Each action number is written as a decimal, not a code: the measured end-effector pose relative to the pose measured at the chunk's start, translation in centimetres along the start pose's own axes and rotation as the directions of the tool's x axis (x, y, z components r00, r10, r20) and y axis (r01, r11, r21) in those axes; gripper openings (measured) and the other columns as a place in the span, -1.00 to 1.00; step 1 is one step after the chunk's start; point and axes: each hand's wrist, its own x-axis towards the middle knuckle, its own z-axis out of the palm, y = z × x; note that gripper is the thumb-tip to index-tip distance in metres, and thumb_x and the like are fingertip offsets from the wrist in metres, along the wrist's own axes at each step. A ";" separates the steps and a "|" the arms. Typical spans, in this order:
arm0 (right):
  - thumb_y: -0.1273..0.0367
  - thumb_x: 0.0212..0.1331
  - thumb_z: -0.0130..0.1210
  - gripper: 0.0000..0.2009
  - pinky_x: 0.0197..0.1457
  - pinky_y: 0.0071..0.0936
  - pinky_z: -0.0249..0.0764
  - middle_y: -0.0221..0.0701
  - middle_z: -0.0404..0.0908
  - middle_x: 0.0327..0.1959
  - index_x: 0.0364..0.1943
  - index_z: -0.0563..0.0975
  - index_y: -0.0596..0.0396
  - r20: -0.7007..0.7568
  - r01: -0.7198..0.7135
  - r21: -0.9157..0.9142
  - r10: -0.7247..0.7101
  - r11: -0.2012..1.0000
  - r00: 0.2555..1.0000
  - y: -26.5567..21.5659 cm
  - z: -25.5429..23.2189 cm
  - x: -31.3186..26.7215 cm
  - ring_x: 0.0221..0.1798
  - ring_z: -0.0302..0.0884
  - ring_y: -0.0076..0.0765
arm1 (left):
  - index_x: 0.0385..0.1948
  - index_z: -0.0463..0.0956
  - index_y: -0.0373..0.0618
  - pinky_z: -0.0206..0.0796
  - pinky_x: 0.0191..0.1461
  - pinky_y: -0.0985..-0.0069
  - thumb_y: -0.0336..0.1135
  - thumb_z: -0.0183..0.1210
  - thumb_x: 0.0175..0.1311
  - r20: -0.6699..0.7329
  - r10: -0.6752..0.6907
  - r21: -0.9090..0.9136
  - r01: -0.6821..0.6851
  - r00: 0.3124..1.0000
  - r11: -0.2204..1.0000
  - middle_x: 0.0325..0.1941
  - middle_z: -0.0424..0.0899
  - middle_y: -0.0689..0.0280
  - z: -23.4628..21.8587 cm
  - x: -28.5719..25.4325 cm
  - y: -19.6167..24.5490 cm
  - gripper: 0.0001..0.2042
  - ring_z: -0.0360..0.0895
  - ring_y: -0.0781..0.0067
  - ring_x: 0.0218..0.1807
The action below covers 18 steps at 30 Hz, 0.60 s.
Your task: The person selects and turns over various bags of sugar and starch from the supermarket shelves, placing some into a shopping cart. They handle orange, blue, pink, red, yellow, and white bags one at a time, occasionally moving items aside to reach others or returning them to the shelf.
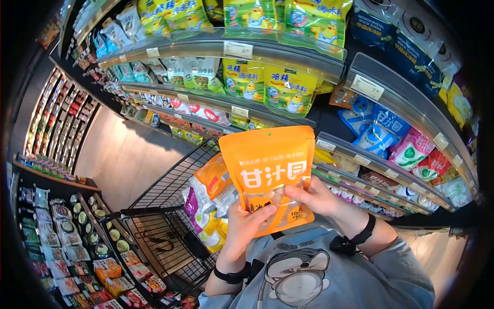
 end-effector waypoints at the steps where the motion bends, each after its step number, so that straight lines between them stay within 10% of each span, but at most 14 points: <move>1: 0.19 0.26 0.02 -0.58 0.04 -0.52 0.37 -0.41 0.55 -0.04 0.11 0.39 0.14 -0.047 -0.072 -0.048 0.070 0.996 0.996 -0.7 -0.2 -0.3 -0.05 0.44 -0.56 | 0.19 0.13 -0.20 0.27 0.09 0.58 -0.44 0.25 0.07 -0.017 -0.037 -0.070 0.036 0.999 0.997 0.13 0.39 0.20 0.7 0.1 0.1 -0.38 0.39 0.53 0.04; 3: 0.18 0.26 0.02 -0.60 0.01 -0.53 0.38 -0.39 0.56 -0.06 0.06 0.43 0.17 -0.088 -0.077 -0.026 0.074 0.997 0.993 1.2 4.1 2.5 -0.08 0.44 -0.58 | 0.14 0.19 -0.21 0.28 0.06 0.57 -0.45 0.27 0.05 -0.052 -0.071 -0.047 0.069 0.996 0.997 0.09 0.41 0.22 -3.3 -1.2 1.1 -0.42 0.40 0.53 0.00; 5: 0.17 0.26 0.01 -0.62 -0.05 -0.56 0.40 -0.43 0.57 -0.09 -0.03 0.49 0.18 -0.229 -0.021 -0.085 0.001 0.996 0.973 3.3 4.5 3.0 -0.12 0.44 -0.59 | 0.10 0.23 -0.25 0.31 -0.01 0.52 -0.44 0.30 0.00 -0.299 0.389 0.074 -0.385 0.872 0.920 0.07 0.39 0.21 -2.5 -1.0 -0.5 -0.42 0.37 0.44 0.04; 7: 0.17 0.26 0.01 -0.66 -0.15 -0.56 0.43 -0.41 0.63 -0.24 -0.10 0.54 0.18 -0.305 -0.047 -0.110 0.011 0.993 0.952 2.1 5.8 3.2 -0.25 0.47 -0.62 | 0.11 0.21 -0.28 0.25 0.09 0.36 -0.40 0.34 -0.05 -0.369 0.391 0.315 -0.282 0.843 0.906 0.10 0.35 0.13 -3.4 -2.1 -1.5 -0.36 0.30 0.28 0.13; 9: 0.19 0.25 0.01 -0.69 -0.25 -0.52 0.46 -0.36 0.65 -0.40 -0.14 0.56 0.16 -0.362 -0.088 -0.346 -0.047 0.934 0.931 0.8 7.2 3.8 -0.37 0.52 -0.57 | 0.15 0.16 -0.29 0.11 0.22 0.21 -0.34 0.37 -0.11 -0.206 0.624 0.727 -0.309 0.753 0.613 0.14 0.31 0.04 -3.8 -3.4 -1.0 -0.27 0.22 0.14 0.19; 13: 0.08 0.17 0.06 -0.49 -0.16 -0.36 0.48 -0.09 0.58 -0.17 0.10 0.41 0.12 -0.121 0.118 -0.429 -0.186 0.896 0.975 -0.4 10.7 4.1 -0.22 0.60 -0.18 | 0.26 0.01 -0.26 0.05 0.29 0.20 -0.30 0.46 -0.22 -0.211 0.622 0.425 -0.502 0.754 0.753 0.19 0.29 0.05 -3.1 -3.6 -1.3 -0.05 0.18 0.18 0.26; 14: 0.09 0.17 0.07 -0.48 -0.02 -0.32 0.41 -0.07 0.49 -0.04 0.11 0.39 0.15 -0.004 0.271 -0.573 -0.333 0.773 0.943 -0.2 11.0 3.9 -0.07 0.50 -0.13 | 0.28 -0.02 -0.23 0.10 0.29 0.28 -0.36 0.46 -0.23 -0.176 0.464 0.120 -0.449 0.868 0.885 0.26 0.22 0.09 -3.6 -3.9 -0.7 -0.03 0.17 0.23 0.30; 15: 0.10 0.17 0.07 -0.46 0.11 -0.28 0.33 -0.04 0.40 0.09 0.13 0.37 0.17 0.135 0.414 -0.680 -0.451 0.605 0.882 -0.5 11.3 3.7 0.08 0.41 -0.09 | 0.28 -0.02 -0.23 0.10 0.29 0.28 -0.36 0.46 -0.23 -0.171 0.467 0.120 -0.452 0.867 0.884 0.26 0.22 0.09 -4.3 -3.9 -1.3 -0.03 0.17 0.23 0.30; 18: 0.10 0.14 0.07 -0.43 0.19 -0.21 0.25 0.01 0.30 0.16 0.17 0.35 0.15 0.261 0.454 -0.659 -0.383 0.599 0.886 -1.7 11.5 3.0 0.15 0.30 0.08 | 0.26 0.05 -0.20 0.14 0.28 0.30 -0.50 0.36 -0.17 -0.208 0.367 -0.459 -0.422 0.907 0.782 0.23 0.26 0.16 -5.2 -4.5 -2.7 -0.15 0.28 0.28 0.24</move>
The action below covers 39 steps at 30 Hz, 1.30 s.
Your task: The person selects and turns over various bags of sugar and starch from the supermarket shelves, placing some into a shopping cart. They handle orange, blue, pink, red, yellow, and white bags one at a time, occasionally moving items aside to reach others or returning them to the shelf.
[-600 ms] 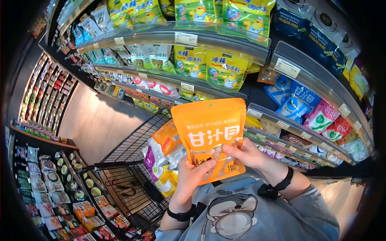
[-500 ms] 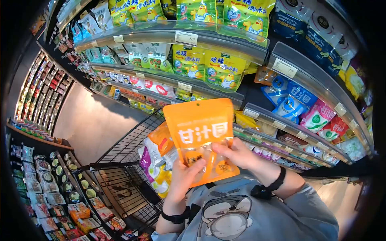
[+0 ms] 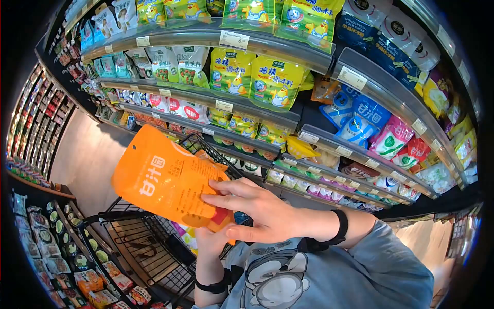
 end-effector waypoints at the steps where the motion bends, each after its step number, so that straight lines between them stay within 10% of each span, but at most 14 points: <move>1: 0.12 0.13 0.09 -0.44 0.17 -0.21 0.26 -0.01 0.32 0.15 0.17 0.35 0.14 0.018 0.056 -0.024 -0.055 0.998 0.998 -0.1 0.0 0.0 0.13 0.33 0.05 | 0.26 0.05 -0.20 0.14 0.28 0.30 -0.50 0.36 -0.17 0.001 0.001 0.000 -0.001 1.000 1.000 0.23 0.26 0.16 -1.0 -0.2 0.1 -0.15 0.28 0.28 0.24; 6: 0.28 0.03 0.21 -0.49 0.07 -0.27 0.33 -0.08 0.40 -0.02 0.05 0.33 0.18 -0.285 -0.152 -0.040 0.135 0.988 0.949 0.7 -0.3 -0.1 -0.01 0.38 0.01 | 0.24 0.08 -0.24 0.04 0.34 0.22 -0.54 0.17 -0.37 0.118 -0.121 -0.134 0.137 0.986 0.981 0.20 0.33 0.09 -2.9 -1.3 1.7 -0.13 0.27 0.13 0.25; 9: 0.22 0.08 0.22 -0.34 0.24 -0.35 0.24 -0.16 0.33 0.14 0.19 0.18 0.23 -0.140 -0.220 0.390 0.294 0.894 0.946 2.5 0.9 -0.9 0.18 0.31 -0.23 | 0.24 0.08 -0.27 0.01 0.37 0.22 -0.43 0.15 -0.55 0.091 -0.261 -0.123 0.271 0.961 0.955 0.23 0.30 0.06 -3.3 -1.8 1.9 -0.04 0.23 0.07 0.28; 10: 0.19 0.13 0.18 -0.32 0.30 -0.38 0.18 -0.22 0.30 0.20 0.23 0.14 0.26 0.105 -0.308 0.733 0.347 0.607 0.932 1.8 0.8 -0.5 0.25 0.23 -0.35 | 0.23 0.11 -0.26 0.08 0.32 0.26 -0.50 0.20 -0.53 0.187 -0.262 -0.213 0.300 0.947 0.930 0.21 0.34 0.08 -4.1 -1.7 1.2 -0.06 0.27 0.12 0.26; 14: 0.26 0.19 0.12 -0.41 0.25 -0.42 0.25 -0.28 0.37 0.16 0.23 0.16 0.21 0.203 -0.390 0.846 0.457 0.364 0.866 2.0 0.8 -1.4 0.20 0.30 -0.40 | 0.20 0.16 -0.25 0.18 0.24 0.35 -0.60 0.26 -0.36 0.228 -0.333 -0.186 0.377 0.915 0.908 0.19 0.38 0.15 -3.8 -1.8 1.8 -0.16 0.33 0.27 0.20; 21: 0.38 0.19 0.10 -0.48 0.21 -0.41 0.30 -0.32 0.40 0.13 0.21 0.19 0.18 0.047 -0.290 0.832 0.461 0.473 0.886 3.1 0.5 -2.1 0.15 0.37 -0.43 | 0.15 0.17 -0.25 0.20 0.21 0.44 -0.48 0.22 0.09 0.225 -0.335 0.327 0.253 0.915 0.910 0.14 0.41 0.24 -3.9 -0.6 2.1 -0.44 0.34 0.47 0.16; 39: 0.21 0.30 -0.05 -0.51 0.22 -0.40 0.29 -0.33 0.37 0.16 0.23 0.18 0.13 0.096 -0.249 0.936 0.503 0.247 0.859 3.3 -0.3 -4.0 0.18 0.33 -0.40 | -0.04 0.38 -0.33 0.38 -0.04 0.60 -0.49 0.20 0.14 0.072 -0.186 0.380 0.145 0.980 0.913 -0.08 0.60 0.23 1.8 -1.1 3.4 -0.66 0.53 0.57 -0.11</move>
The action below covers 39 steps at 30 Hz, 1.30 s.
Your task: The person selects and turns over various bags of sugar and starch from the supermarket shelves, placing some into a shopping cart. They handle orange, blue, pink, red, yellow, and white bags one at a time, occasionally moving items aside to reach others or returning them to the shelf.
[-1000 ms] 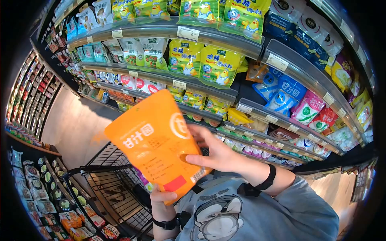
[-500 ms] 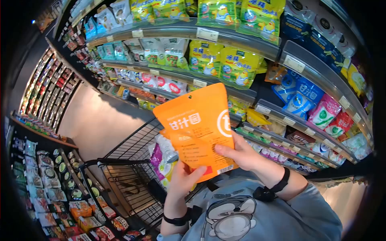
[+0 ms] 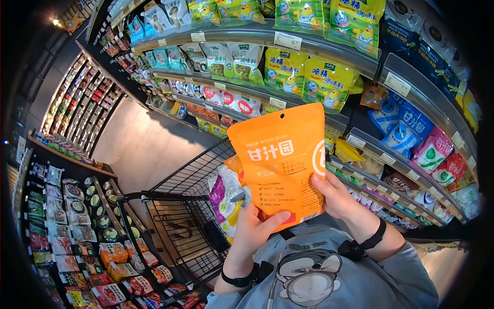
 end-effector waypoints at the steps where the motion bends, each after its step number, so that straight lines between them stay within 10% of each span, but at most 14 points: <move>1: 0.20 0.30 -0.05 -0.50 0.22 -0.38 0.30 -0.32 0.36 0.16 0.23 0.18 0.13 -0.010 -0.007 0.013 0.007 1.000 1.000 0.1 -0.1 0.0 0.19 0.33 -0.38 | -0.04 0.38 -0.33 0.38 -0.04 0.60 -0.49 0.20 0.14 0.001 -0.002 0.003 0.002 1.000 1.000 -0.08 0.60 0.23 0.1 -0.1 0.2 -0.66 0.53 0.57 -0.11; 7: 0.13 0.30 -0.08 -0.50 0.17 -0.37 0.37 -0.26 0.42 0.13 0.19 0.25 0.18 -0.025 -0.129 0.116 0.132 0.985 0.991 -0.4 0.0 0.4 0.14 0.42 -0.33 | -0.07 0.42 -0.32 0.36 -0.13 0.64 -0.27 0.05 0.32 -0.086 -0.139 0.205 0.154 0.987 0.966 -0.16 0.60 0.27 -0.1 -0.8 1.8 -0.71 0.52 0.60 -0.19; 24: 0.13 0.31 -0.11 -0.52 0.20 -0.36 0.35 -0.25 0.42 0.14 0.16 0.29 0.19 -0.083 -0.156 0.135 0.168 0.978 0.982 -0.1 1.1 1.2 0.15 0.41 -0.30 | -0.04 0.41 -0.34 0.32 -0.02 0.60 -0.30 0.03 0.33 -0.073 -0.169 -0.028 0.167 0.983 0.986 -0.09 0.57 0.25 -1.1 -0.7 1.3 -0.70 0.49 0.58 -0.11; 28: 0.15 0.28 -0.05 -0.49 0.25 -0.35 0.28 -0.22 0.34 0.19 0.20 0.23 0.19 -0.054 -0.108 0.026 0.109 0.994 0.993 2.7 -0.2 3.4 0.16 0.39 -0.30 | -0.02 0.41 -0.31 0.36 -0.01 0.55 -0.41 0.14 0.21 -0.118 -0.117 -0.067 0.110 0.986 0.992 -0.08 0.58 0.25 -3.4 0.1 -2.3 -0.69 0.52 0.53 -0.10; 31: 0.17 0.27 -0.03 -0.48 0.16 -0.39 0.33 -0.23 0.38 0.13 0.20 0.22 0.19 -0.090 -0.086 -0.615 0.039 0.784 0.995 2.9 -2.2 3.7 0.09 0.42 -0.34 | 0.02 0.38 -0.29 0.38 0.01 0.48 -0.44 0.14 0.20 -0.263 -0.183 -0.182 0.138 0.947 0.974 -0.07 0.57 0.23 -6.2 0.5 -5.7 -0.66 0.53 0.43 -0.07; 35: 0.18 0.27 -0.01 -0.62 0.04 -0.47 0.39 -0.34 0.52 -0.05 0.06 0.40 0.09 -0.125 -0.126 -0.682 0.055 0.721 0.991 1.9 -5.4 2.0 -0.04 0.47 -0.44 | 0.02 0.38 -0.26 0.43 -0.05 0.43 -0.38 0.12 0.23 -0.252 -0.300 -0.201 0.254 0.920 0.946 -0.06 0.57 0.23 -10.9 2.2 -12.7 -0.67 0.55 0.41 -0.10; 39: 0.18 0.22 0.01 -0.66 -0.04 -0.38 0.44 -0.19 0.60 -0.18 -0.11 0.50 0.16 -0.287 -0.068 -0.773 -0.251 0.631 0.924 0.7 -10.1 -0.5 -0.12 0.56 -0.23 | -0.12 0.50 -0.25 0.41 -0.09 0.48 -0.33 0.22 0.13 -0.193 -0.294 0.300 0.341 0.936 0.891 -0.21 0.63 0.29 -11.7 3.5 -16.8 -0.71 0.57 0.40 -0.19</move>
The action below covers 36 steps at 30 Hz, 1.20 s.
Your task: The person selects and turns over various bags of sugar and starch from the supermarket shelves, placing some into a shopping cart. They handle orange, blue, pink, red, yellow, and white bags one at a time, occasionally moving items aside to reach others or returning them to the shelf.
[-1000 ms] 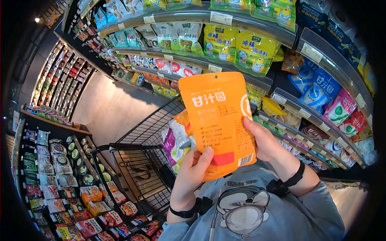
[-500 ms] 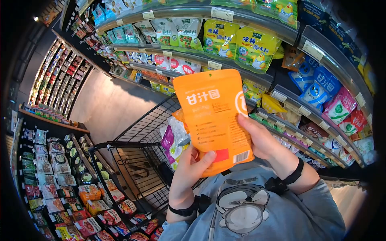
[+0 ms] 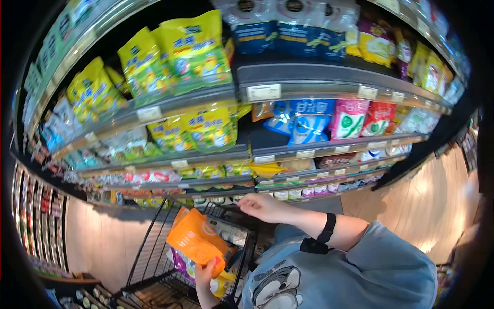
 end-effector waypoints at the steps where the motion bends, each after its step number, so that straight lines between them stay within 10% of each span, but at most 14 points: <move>1: 0.20 0.20 0.02 -0.68 -0.07 -0.38 0.46 -0.20 0.61 -0.22 -0.11 0.50 0.13 -0.100 -0.005 -0.052 -0.001 0.999 0.995 0.0 -1.6 -0.4 -0.16 0.58 -0.22 | -0.15 0.52 -0.26 0.40 -0.10 0.48 -0.32 0.25 0.10 0.069 -0.027 0.122 0.018 0.997 0.992 -0.23 0.64 0.29 0.1 0.2 0.5 -0.70 0.58 0.40 -0.20; 5: 0.30 0.17 0.03 -0.76 -0.14 -0.37 0.46 -0.23 0.62 -0.28 -0.13 0.50 0.10 -0.538 0.044 -0.119 -0.102 0.992 0.837 3.3 -8.1 -1.3 -0.24 0.59 -0.23 | -0.14 0.54 -0.20 0.40 -0.11 0.48 -0.14 0.28 0.06 0.156 0.143 0.338 -0.189 0.977 0.922 -0.24 0.67 0.22 -0.6 2.1 -0.6 -0.61 0.61 0.37 -0.21; 8: 0.36 0.14 0.06 -0.74 -0.10 -0.38 0.44 -0.22 0.59 -0.22 -0.09 0.45 0.13 -0.711 0.008 -0.093 -0.072 0.996 0.699 4.2 -12.8 -2.2 -0.18 0.56 -0.23 | -0.17 0.58 -0.01 0.40 -0.17 0.51 0.24 0.17 -0.01 0.111 -0.104 0.717 -0.007 0.988 0.697 -0.31 0.67 0.17 -1.6 2.2 -1.2 -0.46 0.62 0.40 -0.27; 10: 0.42 0.07 0.12 -0.62 -0.02 -0.38 0.41 -0.14 0.51 -0.13 -0.01 0.37 0.24 -0.865 -0.092 -0.269 -0.199 0.959 0.461 4.2 -15.7 -2.5 -0.07 0.49 -0.18 | -0.19 0.58 -0.09 0.36 -0.36 0.55 0.15 0.21 0.01 0.113 -0.267 0.730 0.102 0.957 0.676 -0.38 0.65 0.21 -2.0 1.7 -0.3 -0.50 0.57 0.48 -0.42; 13: 0.47 0.01 0.17 -0.50 0.06 -0.36 0.36 -0.05 0.42 -0.06 0.05 0.27 0.38 -0.883 -0.106 -0.356 -0.297 0.929 0.363 5.8 -19.3 -1.7 0.01 0.43 -0.12 | -0.24 0.55 -0.26 0.36 -0.47 0.59 -0.08 0.24 0.11 -0.002 -0.497 0.795 0.303 0.868 0.526 -0.47 0.61 0.28 -2.1 -0.5 4.9 -0.62 0.53 0.56 -0.51; 15: 0.45 -0.05 0.23 -0.36 0.08 -0.36 0.36 -0.02 0.43 -0.06 0.10 0.17 0.45 -0.877 -0.064 -0.323 -0.273 0.944 0.396 7.3 -20.9 -0.7 0.02 0.43 -0.12 | -0.18 0.58 -0.13 0.37 -0.10 0.41 0.04 0.27 0.02 0.056 -0.146 0.369 0.115 0.988 0.922 -0.22 0.65 0.05 -0.9 -5.0 9.0 -0.55 0.61 0.29 -0.18; 18: 0.43 -0.11 0.31 -0.18 0.04 -0.47 0.39 -0.04 0.36 -0.03 0.19 0.00 0.35 -0.868 0.096 -0.109 -0.142 0.989 0.477 9.5 -21.8 1.5 0.02 0.40 -0.25 | -0.21 0.58 -0.18 0.34 -0.12 0.46 -0.06 0.29 0.03 -0.142 0.086 0.816 0.068 0.986 0.574 -0.26 0.64 0.09 0.9 -3.5 12.3 -0.61 0.56 0.28 -0.25; 21: 0.43 -0.15 0.34 -0.20 0.00 -0.44 0.40 -0.12 0.39 -0.09 0.16 0.06 0.34 -0.901 0.058 -0.022 -0.045 0.998 0.432 8.6 -21.5 2.0 -0.07 0.42 -0.30 | -0.12 0.52 -0.28 0.34 -0.06 0.44 -0.14 0.11 0.21 -0.063 0.371 0.712 -0.218 0.927 0.667 -0.10 0.61 0.13 6.2 -3.9 16.1 -0.63 0.53 0.25 -0.11; 23: 0.42 -0.20 0.36 -0.25 -0.06 -0.41 0.39 -0.21 0.40 -0.12 0.11 0.16 0.29 -0.926 -0.045 -0.070 -0.048 0.997 0.374 7.4 -21.5 1.7 -0.14 0.41 -0.32 | -0.20 0.52 -0.31 0.36 -0.21 0.53 -0.23 0.16 0.18 -0.029 0.380 0.563 -0.298 0.925 0.771 -0.28 0.61 0.20 8.8 -1.9 15.1 -0.70 0.53 0.41 -0.27; 25: 0.41 -0.23 0.37 -0.32 -0.09 -0.39 0.37 -0.27 0.40 -0.12 0.05 0.27 0.23 -0.814 -0.007 -0.027 -0.018 1.000 0.581 7.1 -22.3 1.5 -0.18 0.39 -0.32 | -0.28 0.52 -0.34 0.37 -0.37 0.61 -0.32 0.20 0.16 -0.001 0.394 0.388 -0.363 0.919 0.847 -0.45 0.61 0.28 12.0 -0.6 14.5 -0.76 0.54 0.57 -0.43; 29: 0.41 -0.24 0.36 -0.46 0.00 -0.26 0.32 -0.16 0.43 -0.17 -0.09 0.37 0.19 -0.824 -0.197 -0.362 -0.213 0.911 0.525 5.9 -21.0 1.1 -0.09 0.40 -0.07 | -0.23 0.50 -0.26 0.33 -0.36 0.65 -0.50 0.19 0.10 0.115 0.459 0.402 -0.464 0.881 0.790 -0.45 0.61 0.27 19.3 -1.5 17.6 -0.81 0.52 0.58 -0.46; 33: 0.62 -0.21 0.16 -0.67 0.20 -0.15 0.28 -0.17 0.47 0.03 -0.29 0.35 0.13 -0.545 0.335 -0.294 -0.445 0.895 0.711 6.9 -18.4 0.7 0.21 0.29 0.11 | -0.21 0.50 -0.27 0.34 -0.33 0.64 -0.51 0.18 0.09 0.197 0.412 0.435 -0.456 0.890 0.776 -0.38 0.63 0.24 22.6 -2.0 19.1 -0.79 0.54 0.54 -0.39; 36: 0.66 -0.23 0.08 -0.65 0.21 -0.16 0.30 -0.27 0.49 0.01 -0.26 0.37 0.12 -0.336 0.421 -0.571 -0.669 0.704 0.663 4.3 -18.6 -0.8 0.24 0.28 0.06 | -0.12 0.45 -0.29 0.36 -0.07 0.50 -0.51 0.23 0.02 0.150 0.386 0.475 -0.409 0.910 0.779 -0.09 0.56 0.10 23.1 -1.4 18.5 -0.67 0.53 0.35 -0.10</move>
